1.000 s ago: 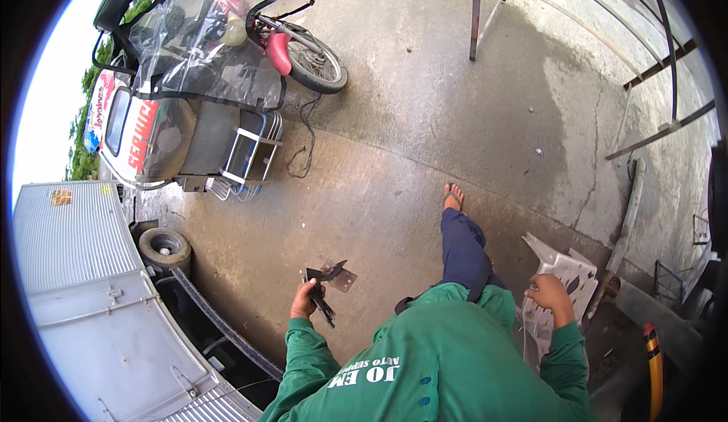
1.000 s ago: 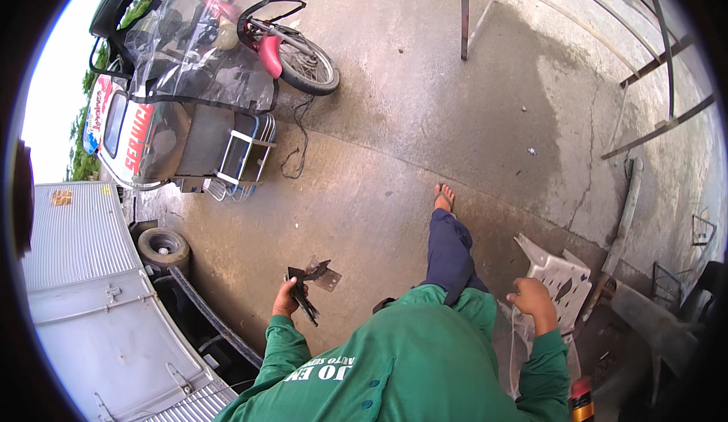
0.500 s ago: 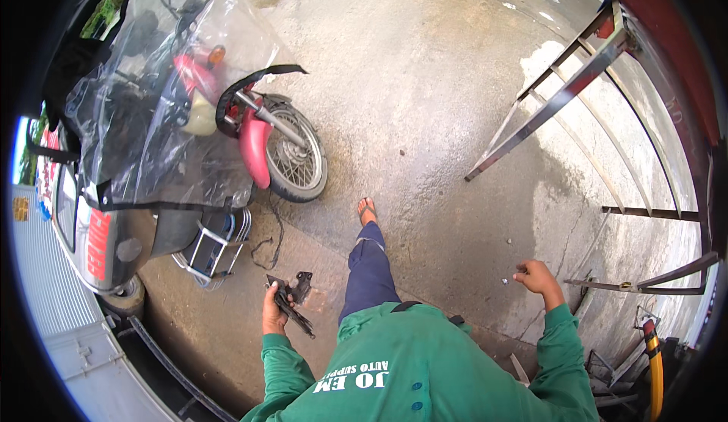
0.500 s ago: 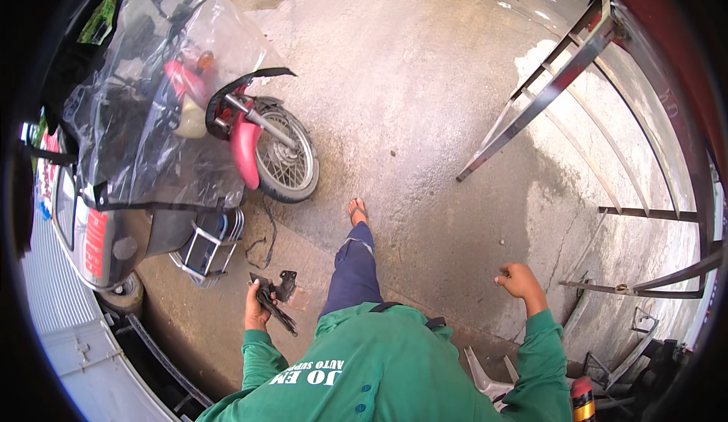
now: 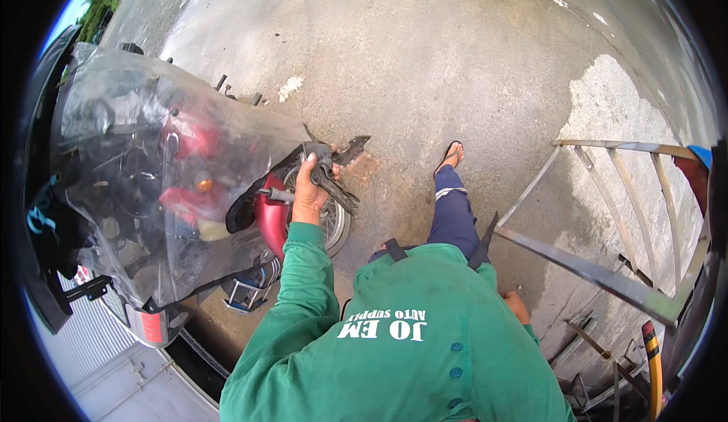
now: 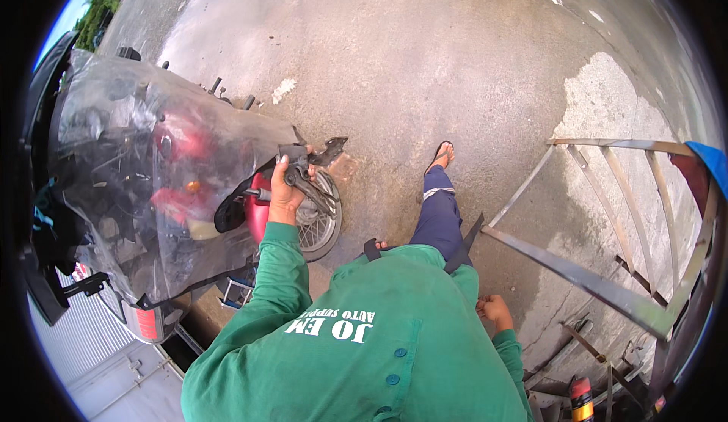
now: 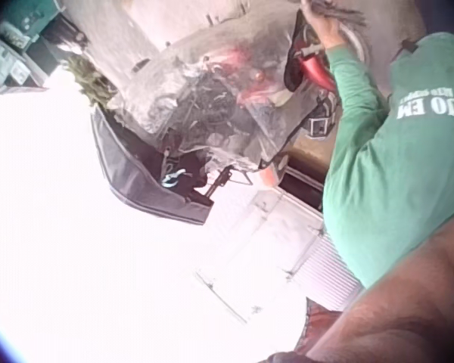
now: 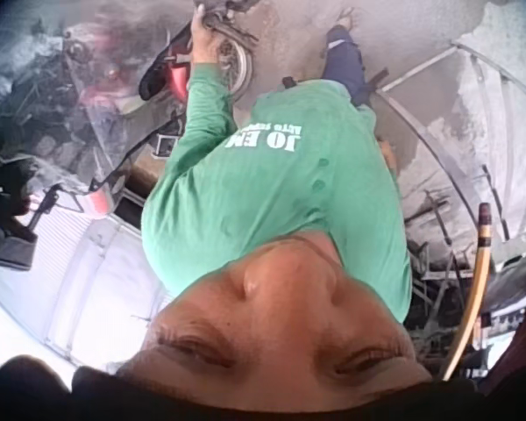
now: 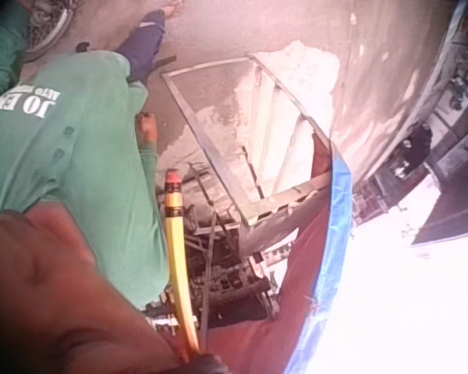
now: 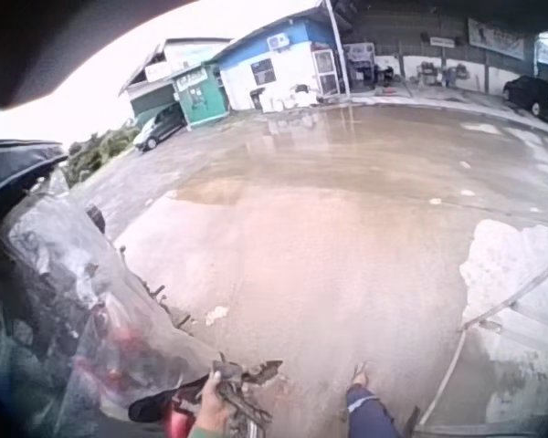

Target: The person marks a metal bracket with a pencil while sitting on the ground, then uses a bench grinder to smooth the bracket's edges. The person handles the bracket and pencil, then the grinder, producing sparks during grinding.

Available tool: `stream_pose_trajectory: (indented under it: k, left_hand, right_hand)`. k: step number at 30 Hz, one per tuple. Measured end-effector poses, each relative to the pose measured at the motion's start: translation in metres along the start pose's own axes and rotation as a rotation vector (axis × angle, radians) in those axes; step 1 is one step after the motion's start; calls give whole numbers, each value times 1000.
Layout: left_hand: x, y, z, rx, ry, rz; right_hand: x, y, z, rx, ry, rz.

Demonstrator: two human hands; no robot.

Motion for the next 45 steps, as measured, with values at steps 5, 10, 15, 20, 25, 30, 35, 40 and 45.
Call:
stream_pose_trajectory:
  k: [5,10,15,20,25,30,35,40,45]
  left_hand:
    - [-26,215,154,223,-307,71]
    - [-55,371,318,289,-374,32]
    - [-49,532,442,333,-412,-24]
    - [-19,731,621,518,-348,-128]
    - [45,916,771,446,79,-257]
    - [142,1049,882,420,563,-483]
    - [285,1131,979,510,858,-752]
    - [380,1134,1114,385,938,-1036]
    - [493,1144,1299,339,996,-1113]
  right_hand:
    - [93,178,-162,-49,174,-102]
    - [306,188,-369,-196,164,-305]
    - [442,215,-544,-307,209,-486]
    - [411,288,-655,-403,522,-303]
    - [305,307,-666,-256,591,158]
    - [309,291,-731,-231,994,295]
    - [280,349,-855,-322,1184,237]
    - [243,367,-1089,-490,1158,214]
    - [188,347,-1360,-823,949,-12]
Point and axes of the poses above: each hand's wrist, its own y-axis towards the middle knuckle, its own z-axis out of the palm, x = y × z, the point moved 2 cm from there along y, towards the middle knuckle, and after that the axes turned 6 degrees about x, right-handed, at the moved point
